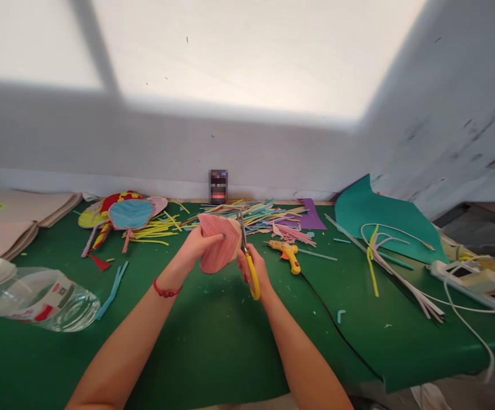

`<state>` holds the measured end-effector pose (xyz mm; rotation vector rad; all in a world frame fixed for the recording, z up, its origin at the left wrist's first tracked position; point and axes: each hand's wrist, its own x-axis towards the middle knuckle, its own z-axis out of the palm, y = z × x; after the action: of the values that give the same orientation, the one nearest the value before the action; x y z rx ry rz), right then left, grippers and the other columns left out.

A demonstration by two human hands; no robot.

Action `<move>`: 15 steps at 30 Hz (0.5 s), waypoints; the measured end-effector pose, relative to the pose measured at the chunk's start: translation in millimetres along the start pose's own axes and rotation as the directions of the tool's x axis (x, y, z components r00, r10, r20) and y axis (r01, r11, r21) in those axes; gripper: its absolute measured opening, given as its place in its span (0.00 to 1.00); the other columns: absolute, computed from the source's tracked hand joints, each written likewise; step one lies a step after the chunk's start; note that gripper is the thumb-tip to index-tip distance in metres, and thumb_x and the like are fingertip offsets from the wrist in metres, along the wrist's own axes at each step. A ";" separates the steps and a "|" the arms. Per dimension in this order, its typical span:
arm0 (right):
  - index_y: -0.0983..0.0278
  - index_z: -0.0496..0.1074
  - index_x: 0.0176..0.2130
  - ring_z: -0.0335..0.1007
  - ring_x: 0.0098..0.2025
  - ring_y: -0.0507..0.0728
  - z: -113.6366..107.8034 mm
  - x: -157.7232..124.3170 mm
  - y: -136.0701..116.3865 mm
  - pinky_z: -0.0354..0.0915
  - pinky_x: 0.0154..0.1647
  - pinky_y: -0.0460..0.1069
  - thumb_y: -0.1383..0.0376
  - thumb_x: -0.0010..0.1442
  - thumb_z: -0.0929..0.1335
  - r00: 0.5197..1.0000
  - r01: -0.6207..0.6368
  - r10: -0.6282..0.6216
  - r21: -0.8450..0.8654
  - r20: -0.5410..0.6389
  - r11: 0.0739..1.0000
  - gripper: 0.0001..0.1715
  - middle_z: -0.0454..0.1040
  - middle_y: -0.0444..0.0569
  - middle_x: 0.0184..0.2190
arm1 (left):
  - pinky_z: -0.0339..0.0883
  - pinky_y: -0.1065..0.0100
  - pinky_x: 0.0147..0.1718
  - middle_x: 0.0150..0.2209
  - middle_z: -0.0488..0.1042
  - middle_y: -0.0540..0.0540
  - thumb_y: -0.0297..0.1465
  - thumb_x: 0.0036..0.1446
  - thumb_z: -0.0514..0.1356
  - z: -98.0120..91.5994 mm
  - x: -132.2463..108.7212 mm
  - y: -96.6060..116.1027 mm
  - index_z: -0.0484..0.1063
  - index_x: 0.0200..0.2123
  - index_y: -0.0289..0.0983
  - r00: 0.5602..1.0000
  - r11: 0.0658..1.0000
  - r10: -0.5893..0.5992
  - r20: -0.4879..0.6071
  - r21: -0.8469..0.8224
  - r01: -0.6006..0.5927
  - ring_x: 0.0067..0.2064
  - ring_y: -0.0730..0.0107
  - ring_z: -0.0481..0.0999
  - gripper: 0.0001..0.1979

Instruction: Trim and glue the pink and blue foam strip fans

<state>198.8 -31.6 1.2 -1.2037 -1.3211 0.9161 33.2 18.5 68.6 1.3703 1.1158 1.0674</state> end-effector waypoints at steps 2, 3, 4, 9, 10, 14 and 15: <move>0.61 0.64 0.38 0.53 0.16 0.46 -0.3 0.2 0.4 0.53 0.16 0.42 0.45 0.58 0.63 1.000 0.009 -0.009 -0.012 0.017 1.000 0.23 0.62 0.37 0.20 | 0.65 0.56 0.47 0.48 0.75 0.34 0.41 0.40 0.68 0.4 0.3 -0.5 0.70 0.47 0.30 1.000 1.000 -0.004 0.002 -0.001 0.004 0.50 0.47 0.73 0.31; 0.61 0.64 0.38 0.53 0.16 0.46 -0.4 0.2 0.5 0.53 0.16 0.42 0.45 0.58 0.63 1.000 0.012 -0.012 -0.016 0.021 1.000 0.22 0.62 0.37 0.20 | 0.65 0.56 0.47 0.48 0.75 0.34 0.41 0.40 0.68 0.6 0.4 -0.6 0.70 0.47 0.30 1.000 1.000 -0.003 0.004 -0.003 0.003 0.50 0.47 0.73 0.31; 0.61 0.64 0.38 0.53 0.16 0.46 -0.6 0.2 0.5 0.54 0.16 0.42 0.45 0.58 0.63 1.000 0.014 -0.013 -0.015 0.022 1.000 0.22 0.62 0.37 0.20 | 0.65 0.56 0.47 0.48 0.75 0.34 0.41 0.41 0.68 0.6 0.5 -0.7 0.70 0.47 0.30 1.000 1.000 -0.001 0.007 -0.006 0.001 0.50 0.48 0.73 0.31; 0.61 0.64 0.38 0.53 0.15 0.46 -1.0 -0.1 -0.8 0.53 0.16 0.42 0.46 0.58 0.64 1.000 0.016 -0.016 -0.021 0.016 1.000 0.22 0.62 0.37 0.19 | 0.66 0.57 0.45 0.46 0.76 0.34 0.41 0.40 0.68 0.3 0.1 0.0 0.71 0.44 0.30 1.000 1.000 -0.006 -0.002 0.003 0.006 0.48 0.48 0.74 0.29; 0.61 0.64 0.38 0.53 0.15 0.46 -1.1 -0.2 -1.1 0.53 0.16 0.42 0.46 0.58 0.64 1.000 0.017 -0.016 -0.023 0.015 1.000 0.22 0.62 0.37 0.19 | 0.66 0.57 0.44 0.46 0.76 0.34 0.41 0.40 0.68 0.2 -0.2 0.5 0.72 0.44 0.30 1.000 1.000 -0.009 -0.003 0.002 0.009 0.48 0.48 0.74 0.29; 0.62 0.65 0.37 0.52 0.15 0.46 -1.3 -0.3 -2.6 0.52 0.16 0.42 0.46 0.56 0.65 1.000 0.015 -0.015 -0.023 0.007 1.000 0.22 0.61 0.36 0.18 | 0.66 0.59 0.43 0.46 0.76 0.34 0.41 0.39 0.69 0.0 -2.2 3.9 0.72 0.44 0.30 1.000 1.000 -0.012 0.000 -0.017 0.012 0.47 0.49 0.74 0.29; 0.62 0.65 0.37 0.52 0.15 0.46 -1.4 -0.5 -3.1 0.52 0.15 0.42 0.46 0.56 0.65 1.000 0.014 -0.014 -0.024 0.003 1.000 0.22 0.61 0.37 0.18 | 0.66 0.59 0.43 0.46 0.76 0.34 0.41 0.39 0.69 -0.2 -2.7 4.7 0.72 0.44 0.30 1.000 1.000 -0.013 0.002 -0.021 0.014 0.47 0.49 0.75 0.30</move>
<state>199.7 -32.9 4.3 -1.2102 -1.3443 0.8945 32.9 15.7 73.2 1.3455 1.1088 1.0652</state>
